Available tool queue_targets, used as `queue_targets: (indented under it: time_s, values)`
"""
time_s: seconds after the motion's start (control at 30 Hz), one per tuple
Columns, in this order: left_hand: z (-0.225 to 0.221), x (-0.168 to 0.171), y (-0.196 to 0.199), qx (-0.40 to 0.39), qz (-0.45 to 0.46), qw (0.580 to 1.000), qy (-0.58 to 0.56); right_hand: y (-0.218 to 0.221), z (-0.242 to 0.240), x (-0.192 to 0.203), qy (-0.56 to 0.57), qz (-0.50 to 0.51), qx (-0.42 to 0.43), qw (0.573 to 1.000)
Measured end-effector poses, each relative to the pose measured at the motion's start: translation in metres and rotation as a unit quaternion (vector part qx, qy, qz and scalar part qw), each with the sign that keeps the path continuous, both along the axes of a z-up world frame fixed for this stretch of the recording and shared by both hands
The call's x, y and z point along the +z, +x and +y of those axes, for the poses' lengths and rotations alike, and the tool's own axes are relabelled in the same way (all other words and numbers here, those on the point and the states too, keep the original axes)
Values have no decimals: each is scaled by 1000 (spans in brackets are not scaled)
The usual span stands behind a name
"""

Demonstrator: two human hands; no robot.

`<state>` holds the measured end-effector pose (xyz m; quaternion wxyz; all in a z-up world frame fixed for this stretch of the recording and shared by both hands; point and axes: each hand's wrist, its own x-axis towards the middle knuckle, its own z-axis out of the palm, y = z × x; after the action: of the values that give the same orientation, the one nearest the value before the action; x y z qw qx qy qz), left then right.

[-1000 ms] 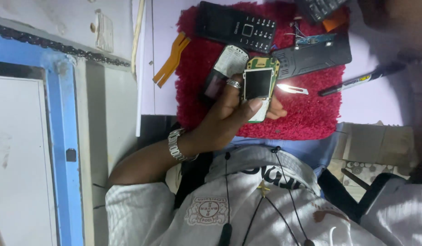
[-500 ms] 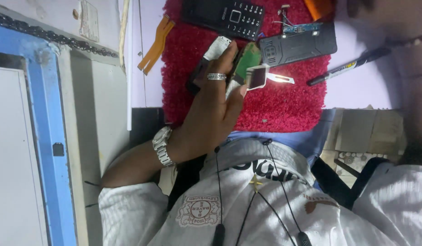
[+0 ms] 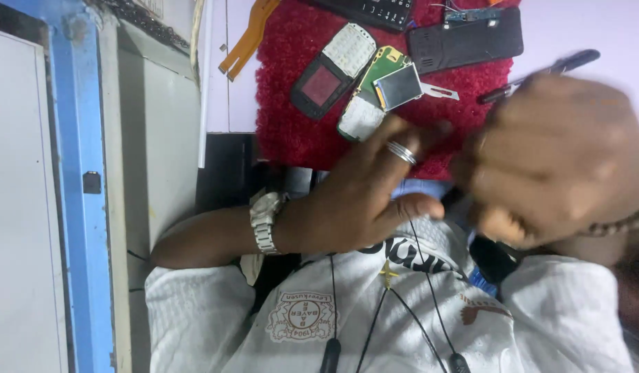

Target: Disassembling a mobile phone by removing screws and prying the case open to access internal parts.

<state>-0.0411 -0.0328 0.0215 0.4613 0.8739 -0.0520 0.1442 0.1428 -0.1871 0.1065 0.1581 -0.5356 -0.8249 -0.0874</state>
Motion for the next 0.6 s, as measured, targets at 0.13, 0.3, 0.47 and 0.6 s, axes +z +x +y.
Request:
queue_targets:
  time_s: [0.13, 0.3, 0.47, 0.6]
  values:
    - [-14, -8, -4, -269, 41, 928, -255, -48, -10, -26, 112, 128, 37, 985]
    - [-6, -11, 4, -284, 159, 903, -279, -37, -46, -95, 192, 197, 11, 961]
    - [4, -15, 4, -160, 97, 857, -480, -80, -25, -99, 288, 142, -275, 906]
    - [8, -7, 6, -68, 55, 819, -567, -101, -22, -97, 215, 241, -268, 908]
